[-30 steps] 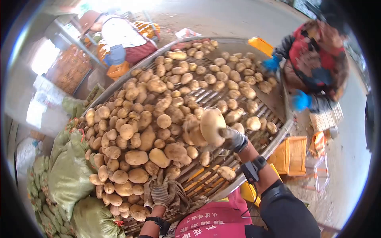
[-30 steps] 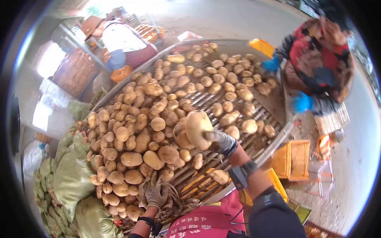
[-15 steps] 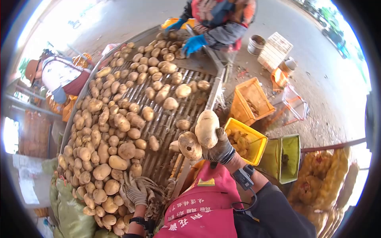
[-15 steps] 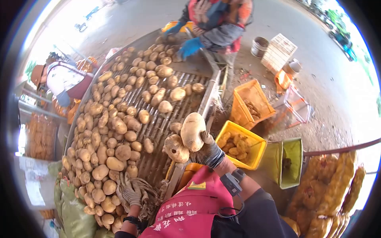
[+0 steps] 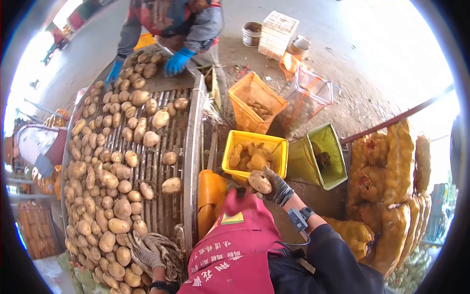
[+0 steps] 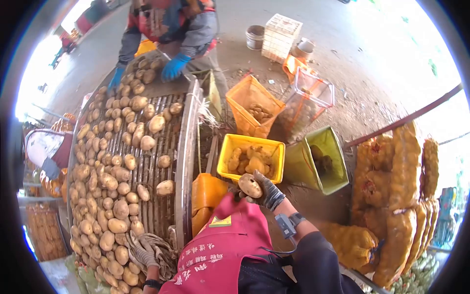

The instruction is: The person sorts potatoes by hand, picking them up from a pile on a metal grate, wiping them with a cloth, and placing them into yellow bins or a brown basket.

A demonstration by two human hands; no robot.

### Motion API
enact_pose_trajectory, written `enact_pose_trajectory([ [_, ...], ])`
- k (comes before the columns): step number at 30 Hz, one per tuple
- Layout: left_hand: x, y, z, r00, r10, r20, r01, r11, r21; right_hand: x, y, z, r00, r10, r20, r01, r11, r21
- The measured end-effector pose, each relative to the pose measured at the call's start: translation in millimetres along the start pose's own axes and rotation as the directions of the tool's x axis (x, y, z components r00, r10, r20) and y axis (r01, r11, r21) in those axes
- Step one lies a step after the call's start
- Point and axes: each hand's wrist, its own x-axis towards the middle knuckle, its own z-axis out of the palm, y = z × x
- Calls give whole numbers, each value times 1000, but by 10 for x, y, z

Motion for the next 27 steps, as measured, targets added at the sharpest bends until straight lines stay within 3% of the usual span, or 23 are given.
enact_pose_trajectory([
  [1, 173, -295, 348, 917, 224, 330, -223, 974, -43, -164, -39, 138, 998, -40, -56, 43, 997, 58],
  [2, 89, -55, 199, 911, 233, 340, -234, 971, -39, -226, -101, 48, 998, -57, 24, 54, 993, 105],
  [3, -469, -884, -249, 993, 102, 62, -109, 988, 108, -351, -163, 61, 994, -107, -8, 108, 990, 87],
  [4, -1104, -1803, -753, 969, -8, -246, 60, 977, 206, -490, -242, 107, 988, -150, -34, 152, 986, 66],
  [5, -1946, -3047, -1376, 837, -86, -541, 253, 937, 242, -634, -342, 122, 955, -269, -124, 268, 963, -31],
  [6, -1957, -2581, -1505, 609, -120, -784, 440, 873, 209, -786, -485, 82, 899, -391, -198, 368, 919, -142],
  [7, -1986, -2618, -1470, 609, -124, -784, 670, 610, 424, -975, -667, -59, 870, -439, -226, 418, 898, -136],
  [9, -2005, -2400, -1490, 608, -99, -788, 650, 632, 422, -1348, -947, -316, 843, -474, -253, 454, 880, -138],
  [10, -2017, -2241, -1510, 609, -68, -791, 626, 653, 426, -1483, -1032, -403, 679, -589, -438, 587, 794, -158],
  [11, -2024, -2081, -1523, 612, -121, -782, 516, 811, 278, -1583, -1100, -481, 471, -653, -593, 694, 689, -208],
  [12, -2000, -2152, -1518, 618, -124, -776, 505, 819, 271, -1639, -1173, -557, 238, -666, -706, 767, 575, -284],
  [14, -2001, -2101, -1500, 586, -113, -802, 438, 877, 196, -1605, -1299, -689, 427, -655, -623, 819, 572, -40],
  [16, -2011, -2072, -1517, 577, -89, -812, 461, 856, 234, -1271, -1441, -1082, 158, -510, -846, 598, 731, -329],
  [18, -2019, -2017, -1530, 580, -104, -808, 474, 850, 230, -633, -1379, -913, 411, -654, -636, 447, 752, -484],
  [19, -2021, -1996, -1531, 571, -106, -814, 467, 858, 215, -181, -1465, -1124, 534, -694, -483, 426, 714, -555],
  [20, -2018, -1981, -1525, 567, -104, -817, 453, 868, 204, 142, -1072, -73, 555, -710, -434, 380, 680, -627],
  [21, -2012, -1982, -1518, 559, -103, -823, 450, 871, 197, 432, -785, 513, 643, -713, -278, 314, 578, -753],
  [22, -2014, -2004, -1500, 552, -99, -828, 455, 868, 199, 694, -563, 858, 764, -640, -86, 309, 479, -821],
  [23, -2021, -1959, -1508, 552, -133, -823, 464, 870, 170, 945, -376, 1083, 889, -446, 103, 298, 393, -870],
  [24, -2018, -1908, -1520, 551, -166, -818, 471, 871, 141, 1168, -156, 1440, 913, -292, 285, 314, 56, -948],
  [25, -2017, -1893, -1526, 532, -186, -826, 487, 865, 119, 1327, 121, 1697, 899, -137, 416, 384, -211, -899],
  [26, -2012, -1885, -1533, 541, -211, -814, 476, 875, 90, 1478, 334, 1857, 767, 21, 642, 594, -404, -696],
  [27, -2009, -1876, -1535, 548, -236, -803, 466, 883, 58, 1436, 528, 2357, 723, 203, 660, 639, -559, -528],
])
